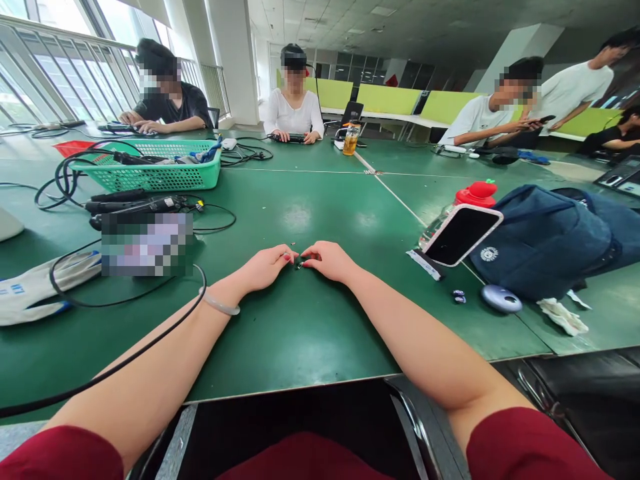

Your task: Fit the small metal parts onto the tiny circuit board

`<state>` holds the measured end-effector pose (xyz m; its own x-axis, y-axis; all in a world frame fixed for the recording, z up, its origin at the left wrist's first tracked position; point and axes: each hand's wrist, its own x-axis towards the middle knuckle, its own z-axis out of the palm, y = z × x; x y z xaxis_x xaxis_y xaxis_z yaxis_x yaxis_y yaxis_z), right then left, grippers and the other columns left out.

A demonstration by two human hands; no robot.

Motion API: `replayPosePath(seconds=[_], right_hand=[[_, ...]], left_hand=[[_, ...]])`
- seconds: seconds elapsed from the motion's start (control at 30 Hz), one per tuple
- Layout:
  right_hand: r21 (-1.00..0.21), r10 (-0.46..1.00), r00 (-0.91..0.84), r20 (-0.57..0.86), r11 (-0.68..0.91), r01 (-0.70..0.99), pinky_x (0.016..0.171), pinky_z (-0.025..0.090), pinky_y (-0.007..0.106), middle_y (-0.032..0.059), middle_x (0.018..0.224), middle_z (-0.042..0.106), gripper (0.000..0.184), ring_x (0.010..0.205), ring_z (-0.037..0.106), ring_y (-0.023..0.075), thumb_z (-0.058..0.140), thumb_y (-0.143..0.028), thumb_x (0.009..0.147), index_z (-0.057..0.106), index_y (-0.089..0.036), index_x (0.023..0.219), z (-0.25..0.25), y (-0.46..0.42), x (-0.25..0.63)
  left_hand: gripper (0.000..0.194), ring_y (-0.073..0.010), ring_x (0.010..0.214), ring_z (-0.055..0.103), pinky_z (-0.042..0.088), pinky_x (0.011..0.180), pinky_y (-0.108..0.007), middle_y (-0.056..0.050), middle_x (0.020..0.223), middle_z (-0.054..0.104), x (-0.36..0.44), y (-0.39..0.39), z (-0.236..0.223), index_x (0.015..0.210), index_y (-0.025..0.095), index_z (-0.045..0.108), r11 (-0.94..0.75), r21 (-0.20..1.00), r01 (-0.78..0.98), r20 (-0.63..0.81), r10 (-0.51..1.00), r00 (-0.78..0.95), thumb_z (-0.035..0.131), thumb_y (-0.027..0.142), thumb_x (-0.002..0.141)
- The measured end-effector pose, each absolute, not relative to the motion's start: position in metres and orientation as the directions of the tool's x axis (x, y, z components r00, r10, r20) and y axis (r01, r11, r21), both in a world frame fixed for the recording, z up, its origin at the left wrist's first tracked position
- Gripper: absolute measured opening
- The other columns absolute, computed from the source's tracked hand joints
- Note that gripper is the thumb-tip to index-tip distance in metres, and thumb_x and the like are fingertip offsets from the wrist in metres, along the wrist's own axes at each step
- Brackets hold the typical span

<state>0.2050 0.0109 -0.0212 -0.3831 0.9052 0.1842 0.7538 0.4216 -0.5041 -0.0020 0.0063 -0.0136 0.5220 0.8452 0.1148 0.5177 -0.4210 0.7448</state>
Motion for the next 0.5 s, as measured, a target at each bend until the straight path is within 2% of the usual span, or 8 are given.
replayPosePath(seconds=[0.13,0.2,0.4,0.5], right_hand=[[-0.503,0.89,-0.402,0.217,0.455,0.735,0.074,0.041,0.025,0.0017,0.078,0.062,0.013,0.075,0.054,0.0118,0.064,-0.018,0.084,0.074,-0.02,0.092,-0.024,0.01,0.205],[-0.515,0.888,-0.397,0.231,0.458,0.725,0.077,0.042,0.025,0.0028,0.081,0.065,0.013,0.079,0.056,0.0122,0.062,-0.015,0.085,0.074,-0.019,0.087,-0.024,0.011,0.207],[-0.593,0.898,-0.36,0.251,0.437,0.676,0.079,0.043,0.027,0.0019,0.086,0.068,0.018,0.083,0.059,0.0128,0.056,-0.016,0.089,0.074,-0.021,0.087,-0.024,0.012,0.211],[-0.595,0.87,-0.419,0.26,0.486,0.64,0.073,0.044,0.025,0.002,0.089,0.066,0.014,0.076,0.057,0.0111,0.064,-0.021,0.085,0.074,-0.021,0.094,-0.026,0.01,0.208]], left_hand=[[0.03,-0.0196,0.103,0.06,0.044,0.096,-0.037,-0.008,0.11,0.068,0.001,0.007,-0.018,0.086,0.02,0.058,-0.353,0.871,0.343,0.138,0.844,0.519,0.042,0.045,0.09],[0.031,-0.0192,0.101,0.061,0.045,0.094,-0.036,-0.009,0.113,0.067,0.001,0.008,-0.017,0.087,0.019,0.059,-0.335,0.884,0.327,0.148,0.863,0.482,0.043,0.045,0.09],[0.029,-0.02,0.092,0.06,0.045,0.088,-0.034,-0.005,0.104,0.069,-0.002,0.008,-0.007,0.094,0.022,0.071,-0.409,0.678,0.611,0.215,0.905,0.367,0.047,0.038,0.087],[0.03,-0.0187,0.086,0.06,0.046,0.082,-0.031,-0.004,0.1,0.069,-0.002,0.006,-0.004,0.096,0.023,0.073,-0.396,0.64,0.658,0.224,0.916,0.334,0.05,0.038,0.085]])
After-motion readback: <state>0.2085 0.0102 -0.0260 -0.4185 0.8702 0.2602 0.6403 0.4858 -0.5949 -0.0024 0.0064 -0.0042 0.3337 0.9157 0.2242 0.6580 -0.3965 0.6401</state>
